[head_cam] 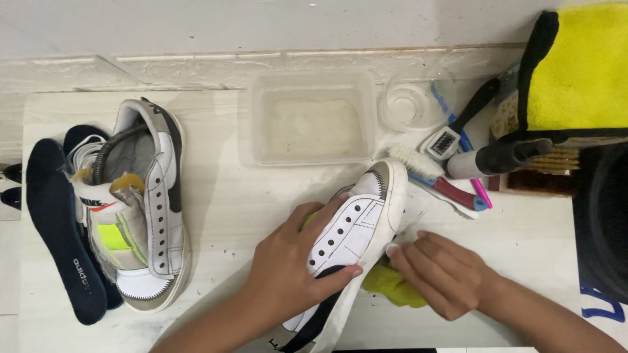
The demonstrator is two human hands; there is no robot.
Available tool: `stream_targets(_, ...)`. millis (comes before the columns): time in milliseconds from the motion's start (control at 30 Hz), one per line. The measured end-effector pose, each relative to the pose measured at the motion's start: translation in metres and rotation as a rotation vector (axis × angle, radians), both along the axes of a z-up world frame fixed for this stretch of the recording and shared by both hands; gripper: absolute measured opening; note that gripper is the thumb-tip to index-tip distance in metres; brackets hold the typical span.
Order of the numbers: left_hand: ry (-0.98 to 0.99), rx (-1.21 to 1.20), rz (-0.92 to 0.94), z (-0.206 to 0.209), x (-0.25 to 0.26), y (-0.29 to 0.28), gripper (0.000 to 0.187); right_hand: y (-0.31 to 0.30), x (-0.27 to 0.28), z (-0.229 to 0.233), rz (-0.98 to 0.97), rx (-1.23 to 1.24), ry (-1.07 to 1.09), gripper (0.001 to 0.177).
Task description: The person wipes the sole and upper of a white sneaker with a yellow cloth, then sprays a cleaning solution onto a white tissue and wipes the shoe's upper and toe box. The person repeats the spray-and-wipe cycle on the same shoe.
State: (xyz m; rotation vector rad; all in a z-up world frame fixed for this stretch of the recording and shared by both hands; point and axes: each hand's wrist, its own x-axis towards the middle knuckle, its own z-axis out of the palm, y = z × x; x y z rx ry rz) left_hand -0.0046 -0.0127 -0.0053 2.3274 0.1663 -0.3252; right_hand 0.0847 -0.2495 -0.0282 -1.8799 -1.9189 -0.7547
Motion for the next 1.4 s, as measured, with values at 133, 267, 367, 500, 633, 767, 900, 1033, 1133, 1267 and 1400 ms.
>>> stream_targets(133, -0.057, 0.022, -0.011, -0.002, -0.002, -0.001, 0.086, 0.0, -0.006, -0.008, 0.115, -0.013, -0.022, 0.014)
stream_targets(267, -0.068, 0.018, -0.012, -0.001, -0.002, -0.001, 0.085, -0.003, -0.002, -0.007, 0.03, -0.002, 0.011, 0.018)
stream_targets(367, -0.091, 0.021, -0.01, -0.002, -0.002, -0.001, 0.085, 0.0, -0.006, -0.008, 0.054, 0.01, -0.011, 0.015)
stream_targets(500, -0.096, 0.023, -0.005, -0.001, -0.001, -0.002, 0.085, -0.007, -0.007, -0.016, 0.105, -0.031, 0.034, 0.02)
stream_targets(633, -0.094, 0.035, -0.002, -0.002, -0.002, -0.002, 0.087, -0.002, -0.003, -0.006, 0.003, 0.022, 0.009, 0.016)
stream_targets(767, -0.08, 0.032, -0.002, -0.002, -0.002, -0.003, 0.086, -0.001, -0.005, -0.008, 0.079, -0.004, 0.035, 0.017)
stream_targets(900, -0.108, 0.051, 0.004, -0.005, -0.003, -0.003, 0.086, 0.0, 0.0, -0.002, 0.006, 0.012, 0.042, 0.015)
stream_targets(1033, -0.07, 0.037, 0.003, -0.003, -0.003, -0.003, 0.086, 0.002, -0.007, -0.009, 0.126, 0.033, 0.032, 0.015)
stream_targets(1133, -0.091, 0.049, -0.001, -0.005, -0.003, -0.004, 0.086, 0.0, -0.002, -0.006, 0.108, 0.01, 0.046, 0.018)
stream_targets(1267, -0.119, 0.057, 0.004, -0.006, -0.004, -0.004, 0.086, -0.005, -0.007, -0.017, 0.04, 0.032, 0.11, 0.018)
stream_targets(1400, -0.099, 0.059, 0.006, -0.004, -0.004, -0.004, 0.086, 0.003, -0.005, -0.011, 0.13, 0.05, 0.097, 0.017)
